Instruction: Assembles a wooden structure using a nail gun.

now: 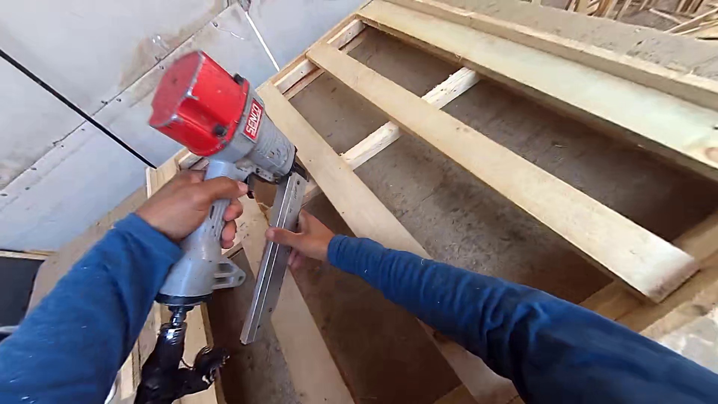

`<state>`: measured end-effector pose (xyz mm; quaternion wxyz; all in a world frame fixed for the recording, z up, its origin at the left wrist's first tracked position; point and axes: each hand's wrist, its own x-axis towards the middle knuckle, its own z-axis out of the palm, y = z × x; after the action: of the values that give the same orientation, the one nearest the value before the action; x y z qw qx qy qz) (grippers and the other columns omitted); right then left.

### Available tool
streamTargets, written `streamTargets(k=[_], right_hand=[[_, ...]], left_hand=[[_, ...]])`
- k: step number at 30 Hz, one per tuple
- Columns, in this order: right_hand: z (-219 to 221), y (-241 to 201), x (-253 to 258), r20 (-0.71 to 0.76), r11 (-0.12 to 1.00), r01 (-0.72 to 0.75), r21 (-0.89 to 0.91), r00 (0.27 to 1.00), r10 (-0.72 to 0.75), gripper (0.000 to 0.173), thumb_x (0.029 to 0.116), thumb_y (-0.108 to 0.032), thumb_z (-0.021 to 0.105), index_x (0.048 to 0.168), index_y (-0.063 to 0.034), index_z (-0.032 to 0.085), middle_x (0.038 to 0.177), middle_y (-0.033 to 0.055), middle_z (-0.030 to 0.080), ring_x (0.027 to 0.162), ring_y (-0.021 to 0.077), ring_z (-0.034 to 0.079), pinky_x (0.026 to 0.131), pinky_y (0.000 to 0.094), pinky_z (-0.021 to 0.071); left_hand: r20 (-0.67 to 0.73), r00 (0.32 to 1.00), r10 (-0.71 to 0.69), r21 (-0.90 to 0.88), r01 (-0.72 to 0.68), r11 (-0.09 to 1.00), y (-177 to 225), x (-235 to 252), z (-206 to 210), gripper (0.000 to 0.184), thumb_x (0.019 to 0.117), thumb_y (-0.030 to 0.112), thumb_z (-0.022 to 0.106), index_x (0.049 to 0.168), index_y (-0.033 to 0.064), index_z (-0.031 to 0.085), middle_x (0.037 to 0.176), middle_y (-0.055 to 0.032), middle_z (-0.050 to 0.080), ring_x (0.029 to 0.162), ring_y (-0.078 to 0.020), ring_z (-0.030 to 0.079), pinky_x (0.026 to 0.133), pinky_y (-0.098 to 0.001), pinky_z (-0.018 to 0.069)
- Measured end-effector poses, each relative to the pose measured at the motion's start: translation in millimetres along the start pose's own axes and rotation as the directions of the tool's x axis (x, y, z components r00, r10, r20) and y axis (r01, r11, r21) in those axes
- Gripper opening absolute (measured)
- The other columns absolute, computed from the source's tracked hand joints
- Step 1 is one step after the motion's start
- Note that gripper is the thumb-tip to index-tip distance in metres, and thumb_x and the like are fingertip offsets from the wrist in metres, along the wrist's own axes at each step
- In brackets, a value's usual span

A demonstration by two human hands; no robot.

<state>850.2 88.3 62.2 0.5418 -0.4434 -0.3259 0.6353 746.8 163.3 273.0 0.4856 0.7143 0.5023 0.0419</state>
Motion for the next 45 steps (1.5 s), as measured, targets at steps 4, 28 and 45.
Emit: streamTargets(k=[4, 28, 45], right_hand=[[-21, 5, 8, -0.100, 1.000, -0.022, 0.005, 0.995, 0.023, 0.074, 0.0884, -0.053, 0.077, 0.135, -0.0028, 0.048, 0.093, 0.0175, 0.071, 0.065, 0.0244, 0.071, 0.061, 0.0414, 0.0631], [-34, -9, -2, -0.350, 0.999, -0.017, -0.037, 0.937, 0.003, 0.072, 0.0860, -0.065, 0.069, 0.125, -0.0055, 0.057, 0.101, 0.0148, 0.070, 0.097, 0.0279, 0.070, 0.083, 0.0518, 0.0566], [-157, -88, -46, -0.231, 0.987, 0.124, -0.104, 0.962, -0.145, 0.070, 0.0896, -0.052, 0.075, 0.132, -0.0003, 0.053, 0.105, 0.0176, 0.071, 0.088, 0.0268, 0.072, 0.079, 0.0482, 0.0611]], left_hand=[[-0.005, 0.998, -0.059, 0.030, 0.059, 0.998, 13, 27, 21, 0.023, 0.1069, 0.022, 0.046, 0.095, 0.0052, 0.057, 0.059, -0.0078, 0.055, 0.040, -0.0216, 0.056, 0.041, -0.0423, 0.0570], [0.046, 0.996, -0.070, 0.078, 0.067, 0.995, 50, 64, 40, 0.022, 0.1032, 0.020, 0.045, 0.100, 0.0049, 0.060, 0.056, -0.0067, 0.051, 0.039, -0.0213, 0.055, 0.040, -0.0412, 0.0560], [-0.073, 0.994, 0.079, 0.079, -0.073, 0.994, 163, 32, 154, 0.024, 0.1114, 0.029, 0.034, 0.100, 0.0147, 0.049, 0.066, 0.0035, 0.047, 0.048, -0.0050, 0.051, 0.046, -0.0198, 0.0469]])
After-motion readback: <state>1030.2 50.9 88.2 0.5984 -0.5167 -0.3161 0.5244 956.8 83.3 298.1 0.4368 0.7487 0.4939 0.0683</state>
